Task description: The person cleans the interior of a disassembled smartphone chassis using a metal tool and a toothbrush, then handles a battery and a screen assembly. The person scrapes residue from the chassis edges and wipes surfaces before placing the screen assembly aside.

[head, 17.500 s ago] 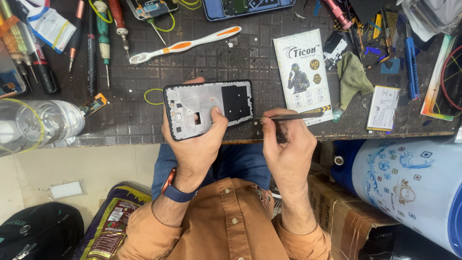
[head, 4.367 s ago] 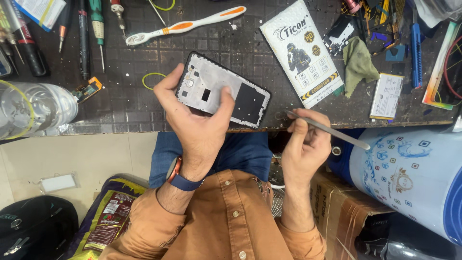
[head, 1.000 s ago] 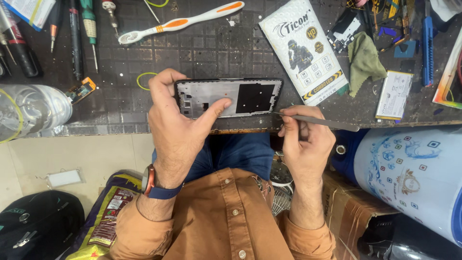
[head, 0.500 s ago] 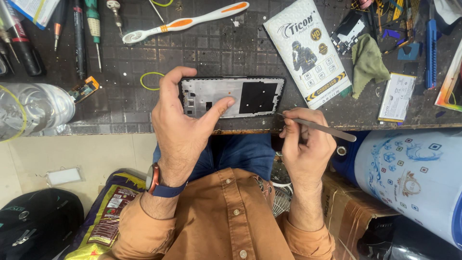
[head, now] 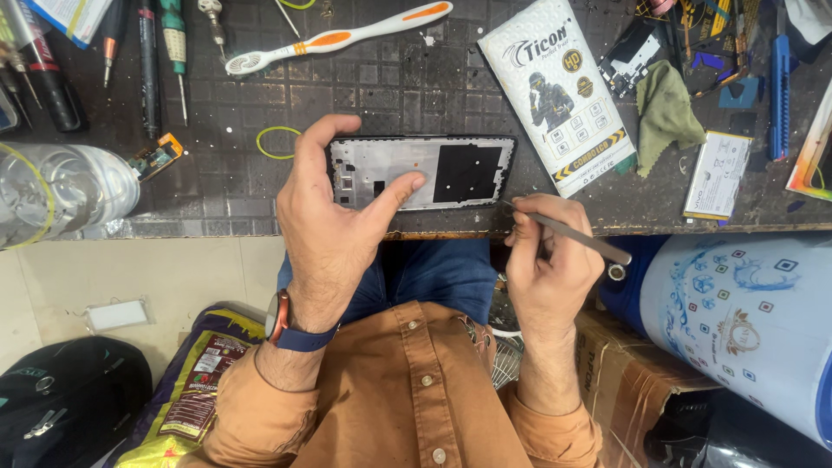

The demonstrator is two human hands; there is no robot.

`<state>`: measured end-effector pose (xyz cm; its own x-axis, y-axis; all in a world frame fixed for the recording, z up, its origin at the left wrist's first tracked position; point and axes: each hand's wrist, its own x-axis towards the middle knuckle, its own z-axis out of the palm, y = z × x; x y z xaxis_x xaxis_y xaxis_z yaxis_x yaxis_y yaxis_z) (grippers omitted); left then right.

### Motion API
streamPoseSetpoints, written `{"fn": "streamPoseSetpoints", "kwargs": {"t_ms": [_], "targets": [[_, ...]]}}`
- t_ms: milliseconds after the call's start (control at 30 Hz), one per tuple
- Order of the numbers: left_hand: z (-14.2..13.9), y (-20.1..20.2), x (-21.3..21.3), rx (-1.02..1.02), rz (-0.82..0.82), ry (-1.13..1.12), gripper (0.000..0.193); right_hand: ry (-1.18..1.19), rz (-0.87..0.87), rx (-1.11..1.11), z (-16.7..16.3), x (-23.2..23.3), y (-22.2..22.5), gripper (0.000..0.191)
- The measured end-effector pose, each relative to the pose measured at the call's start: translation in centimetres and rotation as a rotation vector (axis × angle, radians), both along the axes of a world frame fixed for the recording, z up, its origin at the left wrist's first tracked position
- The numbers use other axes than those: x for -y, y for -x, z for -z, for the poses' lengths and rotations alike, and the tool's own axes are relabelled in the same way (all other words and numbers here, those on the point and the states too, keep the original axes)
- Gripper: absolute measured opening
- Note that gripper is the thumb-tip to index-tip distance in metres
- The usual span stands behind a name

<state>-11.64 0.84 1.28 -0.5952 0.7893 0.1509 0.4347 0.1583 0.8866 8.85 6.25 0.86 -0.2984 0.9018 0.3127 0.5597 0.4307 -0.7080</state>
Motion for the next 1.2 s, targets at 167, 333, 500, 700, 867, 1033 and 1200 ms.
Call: {"fn": "streamPoseSetpoints", "kwargs": {"t_ms": [167, 333, 500, 700, 867, 1033, 1200], "targets": [[0.0, 0.1, 0.0, -0.032, -0.002, -0.016, 0.063, -0.067, 0.017, 0.045, -0.3, 0.4, 0.4, 0.007], [-0.1, -0.3, -0.1, 0.065, -0.040, 0.021, 0.062, 0.077, 0.121, 0.026, -0.4, 1.0, 0.8, 0.006], [-0.3, -0.3, 0.0, 0.015, -0.046, 0.019, 0.061, 0.142, 0.073, -0.114, -0.4, 1.3, 1.9, 0.006], [-0.6, -0.1, 0.0, 0.022, -0.041, 0.016, 0.060, -0.024, 0.110, 0.027, -1.1, 1.6, 2.3, 0.006], [-0.7, 0.1, 0.0, -0.009, -0.030, 0.014, 0.060, 0.174, 0.241, -0.051, -0.6, 1.6, 2.7, 0.004], [-1.1, 0.4, 0.0, -0.018, -0.056, 0.052, 0.058, 0.036, 0.278, -0.102, -1.3, -1.9, 1.2, 0.011], [-1.8, 0.5, -0.4, -0.078, -0.069, 0.041, 0.057, -0.061, 0.297, 0.140, -1.2, -8.2, -1.0, 0.014]]}}
